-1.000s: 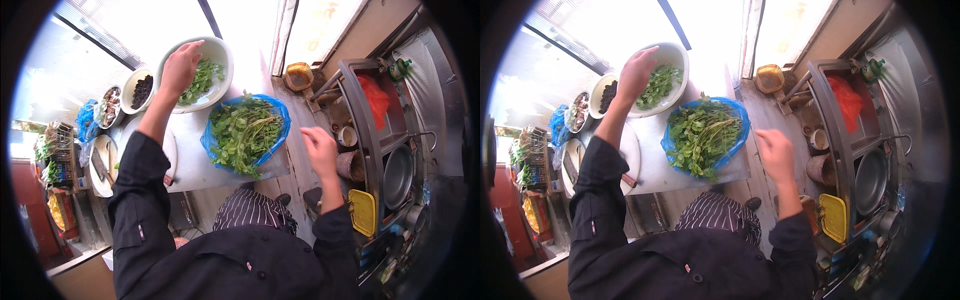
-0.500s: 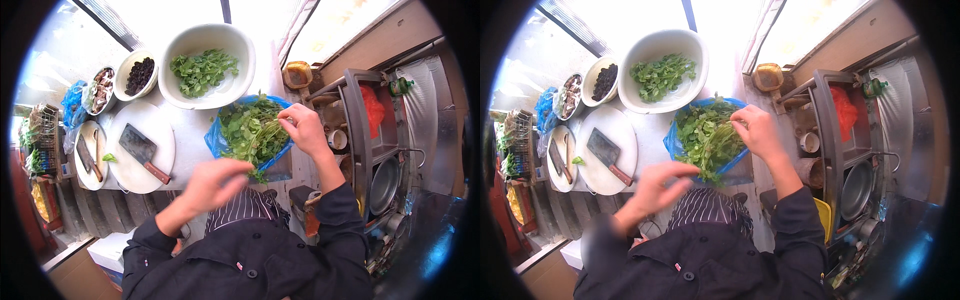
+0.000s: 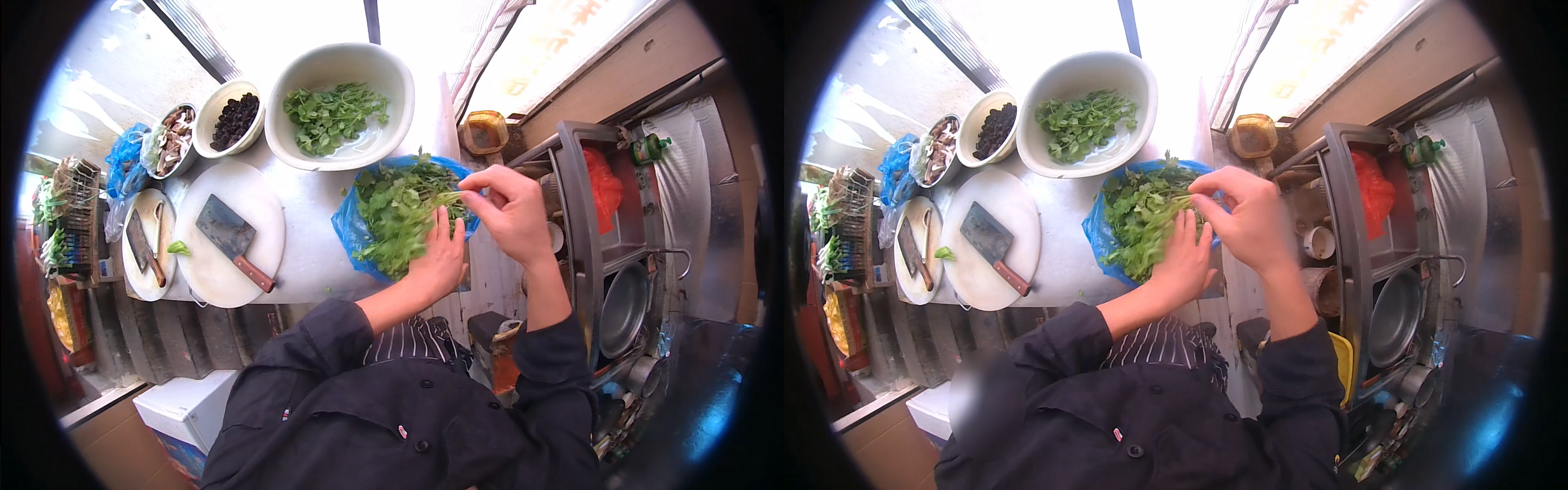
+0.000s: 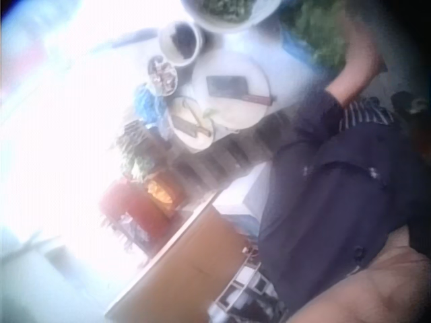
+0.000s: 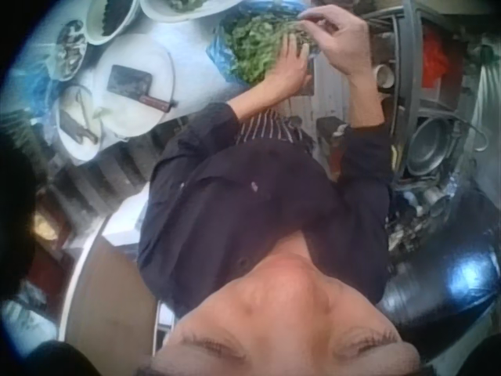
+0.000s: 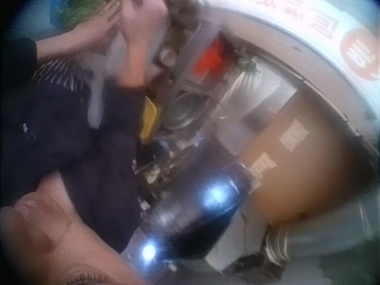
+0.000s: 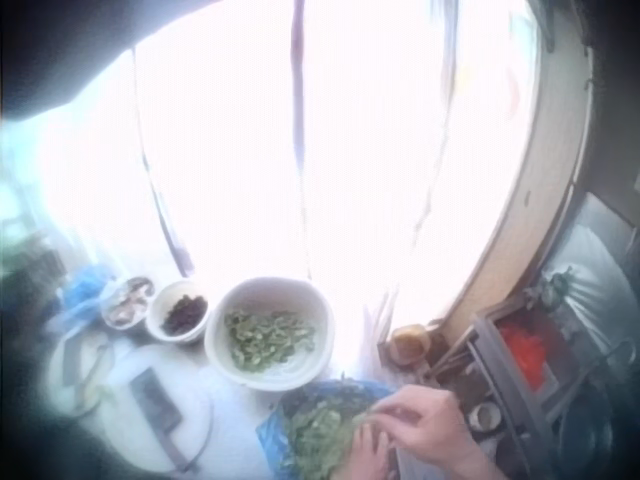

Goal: The person moves a tray of leafy greens from the sink area to a prep table, then unpacks a bag of greens. They repeatedly pick individual stems, remove the lower parts by hand, and place the trimmed greens into a bowl while discarding the removed parts into a bin.

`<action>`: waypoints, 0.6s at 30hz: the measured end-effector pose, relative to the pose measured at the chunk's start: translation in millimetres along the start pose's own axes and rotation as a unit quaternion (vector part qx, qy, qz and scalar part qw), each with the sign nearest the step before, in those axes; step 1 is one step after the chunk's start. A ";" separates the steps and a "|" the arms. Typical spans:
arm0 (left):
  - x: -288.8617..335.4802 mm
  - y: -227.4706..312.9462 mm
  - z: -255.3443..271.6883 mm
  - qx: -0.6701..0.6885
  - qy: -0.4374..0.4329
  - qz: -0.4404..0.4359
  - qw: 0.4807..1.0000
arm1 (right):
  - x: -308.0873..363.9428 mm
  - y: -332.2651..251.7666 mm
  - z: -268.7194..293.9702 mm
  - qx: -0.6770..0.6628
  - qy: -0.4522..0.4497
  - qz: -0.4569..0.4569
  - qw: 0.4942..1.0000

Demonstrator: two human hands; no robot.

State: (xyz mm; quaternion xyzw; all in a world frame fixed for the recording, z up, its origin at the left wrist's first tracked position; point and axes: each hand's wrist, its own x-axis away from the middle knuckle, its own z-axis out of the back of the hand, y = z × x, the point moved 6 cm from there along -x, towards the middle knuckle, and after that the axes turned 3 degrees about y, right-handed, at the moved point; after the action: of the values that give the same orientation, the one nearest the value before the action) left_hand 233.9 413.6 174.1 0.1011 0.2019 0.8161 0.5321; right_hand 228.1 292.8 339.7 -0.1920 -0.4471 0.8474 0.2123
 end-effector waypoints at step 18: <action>9.5 11.0 13.9 -0.043 0.109 0.040 0.992 | 18.2 19.2 10.3 -0.145 0.129 0.011 0.981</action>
State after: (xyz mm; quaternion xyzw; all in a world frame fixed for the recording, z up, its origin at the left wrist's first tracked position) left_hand 226.1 421.4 191.0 -0.0032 0.2186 0.8510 0.4774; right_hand 204.0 285.7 326.5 -0.3333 -0.5317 0.7441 0.2292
